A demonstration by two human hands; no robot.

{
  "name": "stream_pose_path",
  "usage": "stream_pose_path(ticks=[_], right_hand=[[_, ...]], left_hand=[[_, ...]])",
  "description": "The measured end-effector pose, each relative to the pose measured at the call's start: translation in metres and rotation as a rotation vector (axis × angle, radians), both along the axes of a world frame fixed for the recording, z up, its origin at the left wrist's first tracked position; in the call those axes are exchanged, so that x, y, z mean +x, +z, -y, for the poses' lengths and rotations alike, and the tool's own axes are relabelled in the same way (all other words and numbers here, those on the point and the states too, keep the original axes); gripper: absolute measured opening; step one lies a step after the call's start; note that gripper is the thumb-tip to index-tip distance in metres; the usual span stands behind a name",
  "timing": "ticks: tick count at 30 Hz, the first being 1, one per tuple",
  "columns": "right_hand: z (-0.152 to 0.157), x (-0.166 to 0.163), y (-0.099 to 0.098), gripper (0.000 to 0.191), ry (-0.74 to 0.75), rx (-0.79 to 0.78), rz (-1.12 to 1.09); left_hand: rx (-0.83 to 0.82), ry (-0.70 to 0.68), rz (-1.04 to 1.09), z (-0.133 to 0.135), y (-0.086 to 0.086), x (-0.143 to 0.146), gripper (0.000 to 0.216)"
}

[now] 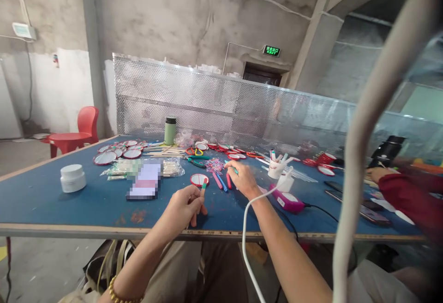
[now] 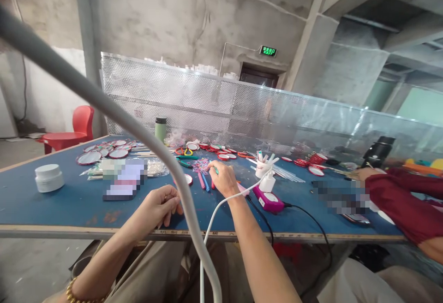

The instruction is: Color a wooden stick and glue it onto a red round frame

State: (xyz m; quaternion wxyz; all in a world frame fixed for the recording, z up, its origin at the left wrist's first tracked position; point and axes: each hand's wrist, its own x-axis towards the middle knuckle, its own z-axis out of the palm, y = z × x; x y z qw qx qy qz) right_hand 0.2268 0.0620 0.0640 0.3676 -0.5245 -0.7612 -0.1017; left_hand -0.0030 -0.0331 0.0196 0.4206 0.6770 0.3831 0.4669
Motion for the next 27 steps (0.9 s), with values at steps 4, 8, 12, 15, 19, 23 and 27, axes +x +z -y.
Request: stream_pose_path(ticks=[4, 8, 12, 15, 19, 23, 27], right_hand=[[-0.001, -0.001, -0.001, 0.027, -0.046, -0.043, 0.097], [0.0, -0.001, 0.0, 0.028, -0.121, -0.071, 0.184], [0.004, -0.001, 0.003, 0.027, -0.235, -0.077, 0.285], [0.006, -0.002, 0.004, 0.036, -0.286, -0.078, 0.374], [0.009, -0.005, 0.003, 0.034, -0.303, -0.072, 0.464], [0.012, -0.008, 0.003, 0.032, -0.313, -0.057, 0.515], [0.012, -0.009, 0.001, 0.033, -0.34, -0.069, 0.549]], left_hand=[[0.014, 0.006, -0.013, 0.001, 0.003, 0.002, 0.015], [-0.007, 0.025, -0.002, 0.001, 0.003, 0.003, 0.015], [-0.027, 0.052, 0.005, 0.002, 0.006, 0.003, 0.016], [-0.02, 0.056, -0.007, 0.001, 0.007, 0.003, 0.018], [0.0, 0.057, -0.017, 0.001, 0.008, 0.003, 0.021], [0.014, 0.052, -0.013, 0.002, 0.009, 0.002, 0.022], [0.008, 0.045, -0.005, 0.005, 0.01, 0.002, 0.023]])
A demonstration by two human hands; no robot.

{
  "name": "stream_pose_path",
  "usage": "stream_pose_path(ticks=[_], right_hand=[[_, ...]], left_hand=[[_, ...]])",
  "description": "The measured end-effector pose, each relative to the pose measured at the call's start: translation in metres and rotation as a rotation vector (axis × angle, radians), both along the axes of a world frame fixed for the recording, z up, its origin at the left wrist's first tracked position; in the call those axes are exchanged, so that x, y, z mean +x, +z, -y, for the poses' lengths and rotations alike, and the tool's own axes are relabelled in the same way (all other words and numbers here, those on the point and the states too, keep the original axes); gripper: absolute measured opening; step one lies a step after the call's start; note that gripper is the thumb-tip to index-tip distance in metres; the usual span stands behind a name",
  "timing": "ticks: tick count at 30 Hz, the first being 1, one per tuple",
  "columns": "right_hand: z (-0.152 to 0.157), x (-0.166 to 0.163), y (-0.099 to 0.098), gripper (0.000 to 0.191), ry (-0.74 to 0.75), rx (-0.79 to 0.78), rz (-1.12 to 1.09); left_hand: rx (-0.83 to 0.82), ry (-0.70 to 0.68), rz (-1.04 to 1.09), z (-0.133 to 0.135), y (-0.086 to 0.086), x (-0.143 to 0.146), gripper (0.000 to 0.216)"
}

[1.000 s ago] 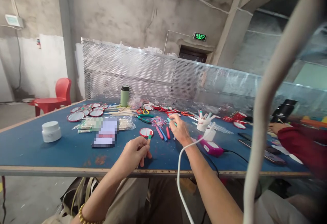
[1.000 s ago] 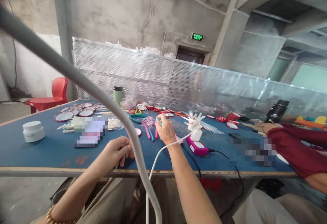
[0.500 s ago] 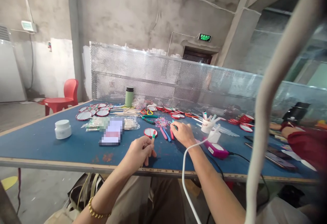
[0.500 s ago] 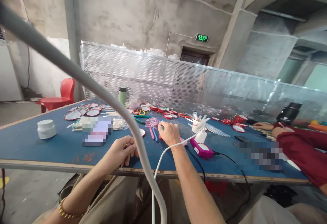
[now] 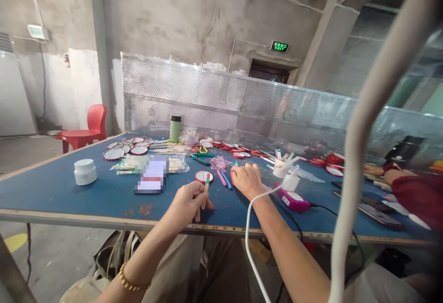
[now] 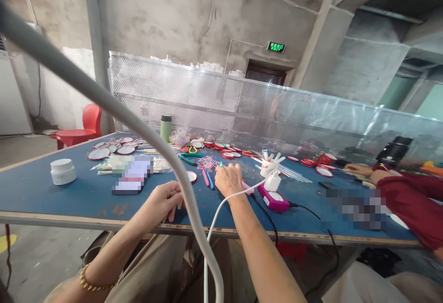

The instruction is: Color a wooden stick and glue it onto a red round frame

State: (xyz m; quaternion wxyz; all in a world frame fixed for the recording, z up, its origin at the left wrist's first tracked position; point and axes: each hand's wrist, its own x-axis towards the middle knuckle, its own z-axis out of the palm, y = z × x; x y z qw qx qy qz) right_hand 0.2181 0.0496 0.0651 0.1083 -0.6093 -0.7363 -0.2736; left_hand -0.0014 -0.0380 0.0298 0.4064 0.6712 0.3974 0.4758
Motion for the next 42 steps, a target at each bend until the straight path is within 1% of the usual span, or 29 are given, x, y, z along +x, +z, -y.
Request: stream_pose_path(ticks=[7, 13, 16, 19, 21, 24, 27, 31, 36, 39, 42], right_hand=[[0.002, -0.001, -0.002, 0.034, -0.031, -0.056, 0.056], [0.006, -0.002, -0.003, 0.031, -0.02, -0.095, 0.084], [0.009, -0.003, 0.0, 0.032, -0.011, -0.086, 0.082], [0.012, -0.009, 0.005, 0.035, 0.017, -0.044, 0.067], [0.013, -0.016, 0.006, 0.037, 0.062, -0.033, 0.059], [0.01, -0.027, 0.004, 0.039, 0.127, -0.074, 0.057], [0.008, -0.033, -0.001, 0.034, 0.127, -0.122, 0.044], [0.007, -0.036, -0.006, 0.028, 0.099, -0.156, -0.007], [0.008, -0.04, -0.009, 0.022, 0.076, -0.159, -0.111], [0.008, -0.04, -0.009, 0.019, 0.071, -0.141, -0.196], [0.007, -0.035, -0.007, 0.017, 0.09, -0.083, -0.328]], left_hand=[[0.011, -0.014, -0.014, 0.001, -0.001, 0.0, 0.019], [0.009, -0.018, -0.027, 0.003, -0.001, 0.0, 0.017], [0.021, -0.015, -0.033, 0.003, -0.001, -0.001, 0.016], [0.028, -0.018, -0.032, 0.002, -0.002, -0.001, 0.017], [0.023, -0.018, -0.031, 0.002, -0.002, 0.0, 0.017], [0.023, -0.009, -0.028, 0.001, -0.003, 0.0, 0.016], [0.03, -0.003, -0.027, 0.001, -0.004, -0.001, 0.017], [0.036, 0.001, -0.031, 0.001, -0.004, -0.001, 0.017], [0.011, 0.0, -0.015, 0.001, -0.004, 0.0, 0.016], [0.009, 0.013, -0.02, 0.001, -0.005, 0.0, 0.016], [0.016, 0.02, -0.019, 0.002, -0.004, 0.0, 0.017]])
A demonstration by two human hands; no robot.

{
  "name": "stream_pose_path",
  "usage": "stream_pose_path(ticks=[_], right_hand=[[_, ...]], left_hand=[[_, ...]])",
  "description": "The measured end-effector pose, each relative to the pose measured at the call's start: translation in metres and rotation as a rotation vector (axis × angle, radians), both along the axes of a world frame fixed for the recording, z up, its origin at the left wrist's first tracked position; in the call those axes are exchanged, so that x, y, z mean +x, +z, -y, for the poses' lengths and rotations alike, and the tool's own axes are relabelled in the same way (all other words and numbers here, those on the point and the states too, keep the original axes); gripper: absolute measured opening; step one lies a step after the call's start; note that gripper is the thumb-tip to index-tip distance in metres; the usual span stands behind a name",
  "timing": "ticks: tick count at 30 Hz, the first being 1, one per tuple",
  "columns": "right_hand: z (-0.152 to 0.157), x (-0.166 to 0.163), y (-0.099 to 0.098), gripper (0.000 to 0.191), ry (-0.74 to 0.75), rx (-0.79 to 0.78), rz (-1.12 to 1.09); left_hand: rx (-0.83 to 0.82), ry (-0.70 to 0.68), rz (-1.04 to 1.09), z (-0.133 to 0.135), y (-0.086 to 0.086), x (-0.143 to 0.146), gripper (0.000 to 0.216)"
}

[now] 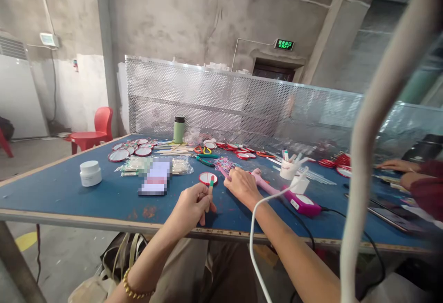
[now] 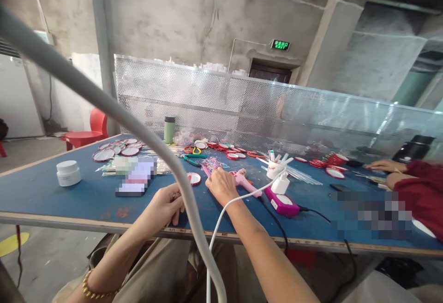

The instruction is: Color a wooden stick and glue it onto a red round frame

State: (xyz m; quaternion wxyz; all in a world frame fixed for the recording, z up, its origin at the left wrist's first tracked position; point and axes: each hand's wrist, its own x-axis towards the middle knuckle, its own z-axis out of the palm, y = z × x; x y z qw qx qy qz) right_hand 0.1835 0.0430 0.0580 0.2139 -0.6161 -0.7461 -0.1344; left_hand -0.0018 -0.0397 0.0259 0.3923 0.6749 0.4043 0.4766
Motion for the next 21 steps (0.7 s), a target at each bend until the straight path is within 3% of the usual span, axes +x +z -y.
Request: stream_pose_path(ticks=[5, 8, 15, 21], right_hand=[[-0.009, 0.018, 0.009, 0.017, 0.101, 0.098, -0.366], [-0.011, 0.03, 0.014, 0.034, 0.247, 0.094, -0.632], [0.005, 0.049, 0.026, 0.038, 0.447, 0.108, -1.115], [0.03, 0.042, 0.013, 0.047, 0.685, 0.254, -1.346]], left_hand=[[-0.004, -0.006, 0.005, 0.002, 0.003, 0.002, 0.015], [-0.014, -0.003, 0.008, 0.001, 0.003, 0.003, 0.012], [-0.019, -0.026, -0.001, -0.001, 0.002, 0.004, 0.017], [-0.014, -0.022, 0.009, -0.002, 0.001, 0.005, 0.017]])
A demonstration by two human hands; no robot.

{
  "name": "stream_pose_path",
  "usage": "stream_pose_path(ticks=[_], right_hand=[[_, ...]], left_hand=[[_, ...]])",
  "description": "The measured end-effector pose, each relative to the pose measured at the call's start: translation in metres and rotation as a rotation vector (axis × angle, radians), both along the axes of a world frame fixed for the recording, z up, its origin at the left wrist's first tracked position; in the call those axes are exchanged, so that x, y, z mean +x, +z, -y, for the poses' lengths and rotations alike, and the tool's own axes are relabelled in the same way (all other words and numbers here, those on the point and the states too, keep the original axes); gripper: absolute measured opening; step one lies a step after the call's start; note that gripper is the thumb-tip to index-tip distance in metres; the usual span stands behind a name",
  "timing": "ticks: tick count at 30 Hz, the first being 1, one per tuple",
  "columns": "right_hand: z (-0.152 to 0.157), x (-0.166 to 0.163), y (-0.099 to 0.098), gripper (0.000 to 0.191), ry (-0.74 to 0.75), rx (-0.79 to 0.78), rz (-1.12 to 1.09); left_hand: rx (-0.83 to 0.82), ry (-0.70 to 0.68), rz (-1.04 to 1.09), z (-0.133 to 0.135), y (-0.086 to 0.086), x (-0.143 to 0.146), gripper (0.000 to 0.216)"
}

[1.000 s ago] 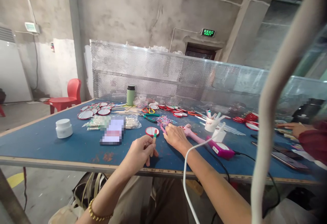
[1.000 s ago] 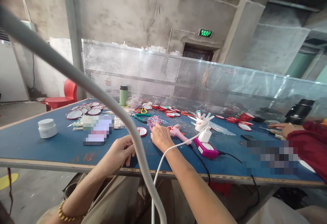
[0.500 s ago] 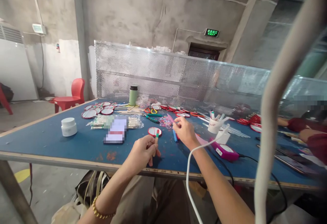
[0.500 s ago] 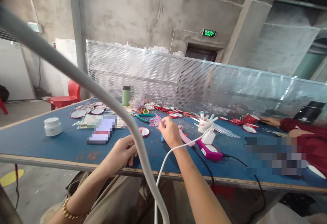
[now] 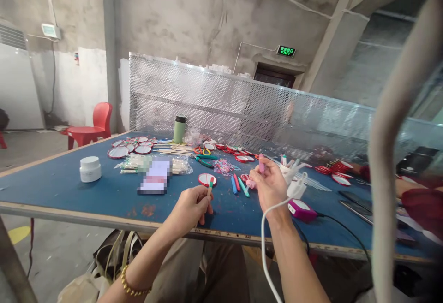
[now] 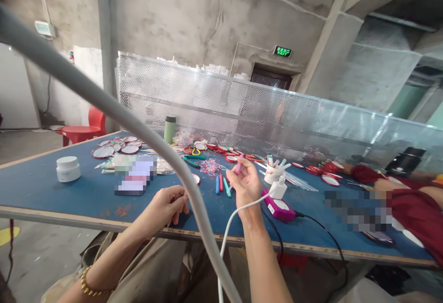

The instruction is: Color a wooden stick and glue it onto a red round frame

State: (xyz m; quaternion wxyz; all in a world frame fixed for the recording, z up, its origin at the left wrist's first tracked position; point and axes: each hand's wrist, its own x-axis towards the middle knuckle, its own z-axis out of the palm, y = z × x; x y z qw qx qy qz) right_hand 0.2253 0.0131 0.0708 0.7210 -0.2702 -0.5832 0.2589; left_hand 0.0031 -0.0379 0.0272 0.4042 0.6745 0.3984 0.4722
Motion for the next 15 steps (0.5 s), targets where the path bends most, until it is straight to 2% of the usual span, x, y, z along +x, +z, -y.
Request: stream_pose_path(ticks=[4, 9, 13, 15], right_hand=[[0.023, -0.021, -0.01, 0.02, -0.141, 0.058, 0.072], [0.044, -0.05, -0.016, 0.022, -0.11, 0.087, 0.173], [0.041, -0.061, -0.026, 0.026, -0.024, 0.058, 0.109], [0.041, -0.062, -0.032, 0.022, -0.029, 0.035, 0.095]], left_hand=[[-0.056, -0.013, 0.053, -0.003, 0.001, 0.002, 0.015], [-0.115, -0.047, 0.108, -0.007, 0.003, 0.004, 0.015], [-0.091, -0.029, 0.113, -0.003, 0.005, 0.006, 0.013], [-0.093, -0.009, 0.122, -0.001, 0.006, 0.006, 0.011]])
